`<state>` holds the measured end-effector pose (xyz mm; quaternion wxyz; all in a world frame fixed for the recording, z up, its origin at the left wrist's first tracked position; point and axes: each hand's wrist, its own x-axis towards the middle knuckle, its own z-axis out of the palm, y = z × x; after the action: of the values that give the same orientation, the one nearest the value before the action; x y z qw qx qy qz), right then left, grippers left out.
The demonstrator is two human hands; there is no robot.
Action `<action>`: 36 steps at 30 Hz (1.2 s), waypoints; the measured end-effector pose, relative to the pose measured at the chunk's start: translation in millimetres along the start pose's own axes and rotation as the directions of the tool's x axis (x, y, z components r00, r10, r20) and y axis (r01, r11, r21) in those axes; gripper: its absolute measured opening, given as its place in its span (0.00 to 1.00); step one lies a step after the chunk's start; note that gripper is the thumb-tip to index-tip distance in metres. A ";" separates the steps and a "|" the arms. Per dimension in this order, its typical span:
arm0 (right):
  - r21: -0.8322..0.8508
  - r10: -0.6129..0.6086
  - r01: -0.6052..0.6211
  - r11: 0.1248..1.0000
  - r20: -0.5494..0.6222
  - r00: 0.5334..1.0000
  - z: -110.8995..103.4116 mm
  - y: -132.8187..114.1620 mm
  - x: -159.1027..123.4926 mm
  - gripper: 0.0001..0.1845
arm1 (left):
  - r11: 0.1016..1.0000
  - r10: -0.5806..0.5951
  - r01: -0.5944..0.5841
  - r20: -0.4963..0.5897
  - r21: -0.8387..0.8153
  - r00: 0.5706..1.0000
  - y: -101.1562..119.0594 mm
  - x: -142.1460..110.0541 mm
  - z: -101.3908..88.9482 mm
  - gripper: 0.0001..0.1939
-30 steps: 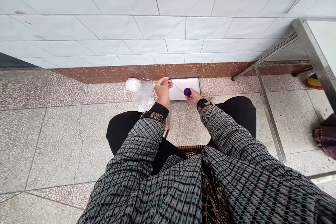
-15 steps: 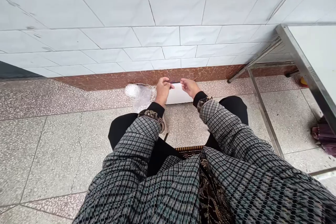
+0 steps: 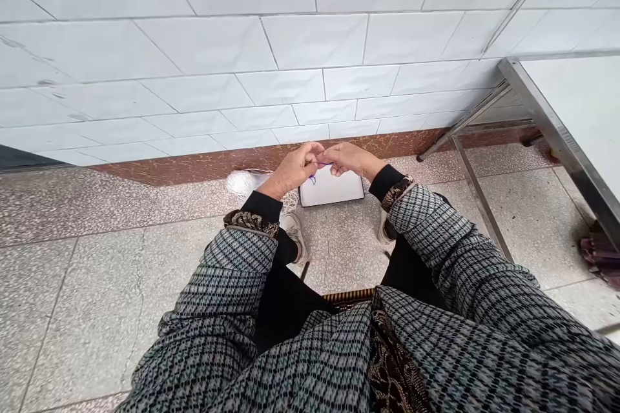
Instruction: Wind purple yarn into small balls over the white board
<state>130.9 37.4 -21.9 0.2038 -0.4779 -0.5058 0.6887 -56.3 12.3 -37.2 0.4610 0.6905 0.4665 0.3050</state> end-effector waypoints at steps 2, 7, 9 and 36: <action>-0.032 0.018 -0.017 0.999 0.029 0.999 -2.1 0.2 -2.2 0.14 | 0.999 0.018 -0.018 0.005 0.050 1.000 1.5 1.9 1.0 0.19; -0.090 0.025 -0.018 0.996 0.078 0.997 -6.7 1.4 -4.9 0.13 | 0.994 0.053 -0.053 0.002 0.098 0.999 5.4 0.1 -0.1 0.16; -0.117 0.036 -0.024 0.993 0.102 0.994 -8.3 2.6 -4.6 0.12 | 0.995 0.054 -0.053 -0.007 0.085 0.999 4.9 -2.1 -0.7 0.16; -0.226 0.029 -0.034 0.974 -0.028 0.999 -7.2 4.3 -1.6 0.15 | 0.967 0.182 -0.160 -0.099 0.199 0.978 -10.2 -2.0 2.2 0.06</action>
<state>138.7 38.0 -25.2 0.1434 -0.5142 -0.5708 0.6239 -58.9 11.1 -47.4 0.3368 0.7501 0.4583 0.3375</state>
